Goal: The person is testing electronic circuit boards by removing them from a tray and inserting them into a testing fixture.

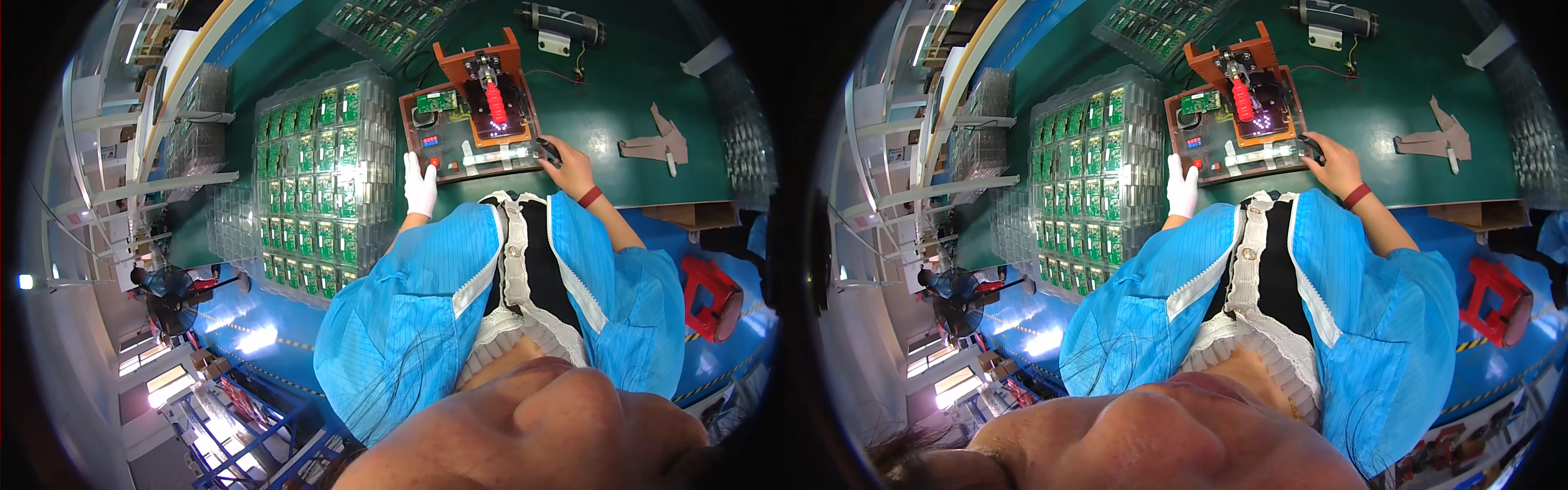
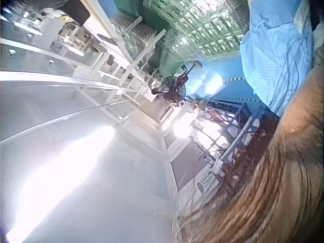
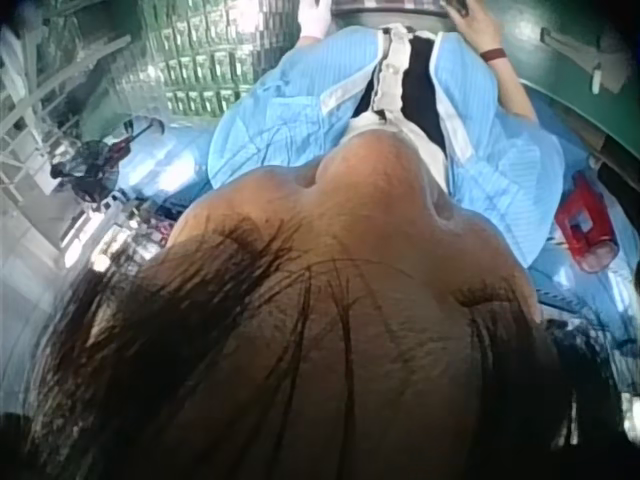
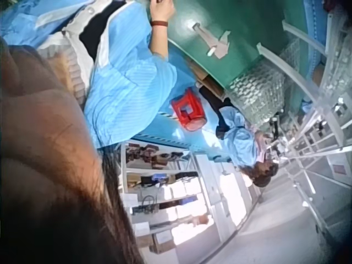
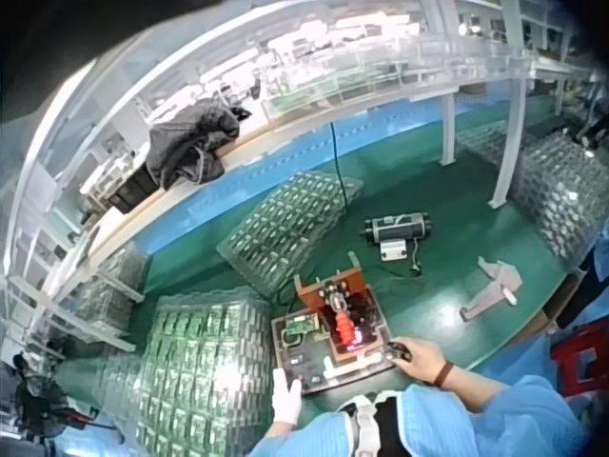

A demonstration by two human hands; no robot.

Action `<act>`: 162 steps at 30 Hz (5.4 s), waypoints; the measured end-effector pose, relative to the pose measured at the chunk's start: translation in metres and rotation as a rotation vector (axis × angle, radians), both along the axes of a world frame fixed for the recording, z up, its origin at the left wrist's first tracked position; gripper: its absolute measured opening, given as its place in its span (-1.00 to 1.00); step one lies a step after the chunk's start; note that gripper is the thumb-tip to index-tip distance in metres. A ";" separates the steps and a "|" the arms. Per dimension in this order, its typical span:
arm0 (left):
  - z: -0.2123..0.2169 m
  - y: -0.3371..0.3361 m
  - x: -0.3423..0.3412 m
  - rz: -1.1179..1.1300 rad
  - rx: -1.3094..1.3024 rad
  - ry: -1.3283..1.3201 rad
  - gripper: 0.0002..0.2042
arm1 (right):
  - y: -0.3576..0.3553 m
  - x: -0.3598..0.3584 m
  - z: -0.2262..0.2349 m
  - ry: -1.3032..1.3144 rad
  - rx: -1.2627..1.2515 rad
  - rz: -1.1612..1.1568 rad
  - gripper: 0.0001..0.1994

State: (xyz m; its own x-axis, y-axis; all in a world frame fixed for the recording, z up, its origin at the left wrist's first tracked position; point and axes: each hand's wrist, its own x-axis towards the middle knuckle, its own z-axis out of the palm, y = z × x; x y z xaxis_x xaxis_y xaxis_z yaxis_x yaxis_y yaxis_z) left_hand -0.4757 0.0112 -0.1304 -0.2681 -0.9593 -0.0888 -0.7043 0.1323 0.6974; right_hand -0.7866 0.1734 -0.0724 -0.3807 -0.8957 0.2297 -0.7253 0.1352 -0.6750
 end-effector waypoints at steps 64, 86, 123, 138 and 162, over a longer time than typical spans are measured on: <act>0.037 0.002 -0.037 -0.128 -0.380 0.066 -0.45 | -0.181 -0.030 0.201 -0.232 -0.280 0.058 -0.83; 0.054 -0.009 -0.107 -0.796 -0.749 -0.186 -0.71 | -0.211 -0.025 0.175 -0.978 -0.138 0.207 -0.63; 0.124 -0.234 0.179 0.563 -0.450 -0.443 -0.66 | -0.210 -0.036 0.173 -0.926 -0.020 0.139 -0.60; 0.132 -0.284 0.097 0.379 -0.147 -0.746 -0.67 | -0.209 -0.031 0.173 -0.915 -0.040 0.150 -0.61; 0.191 -0.113 0.006 -0.416 -0.130 0.181 -0.68 | -0.211 -0.039 0.163 -0.888 -0.046 0.211 -0.61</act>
State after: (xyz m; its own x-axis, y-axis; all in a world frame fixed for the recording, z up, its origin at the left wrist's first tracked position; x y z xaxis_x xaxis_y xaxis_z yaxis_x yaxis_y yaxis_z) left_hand -0.4695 -0.1022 0.0607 -0.6326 -0.7669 0.1083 -0.4414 0.4719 0.7632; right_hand -0.8252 -0.0372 0.0901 -0.2636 -0.9641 -0.0321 0.0568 0.0177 -0.9982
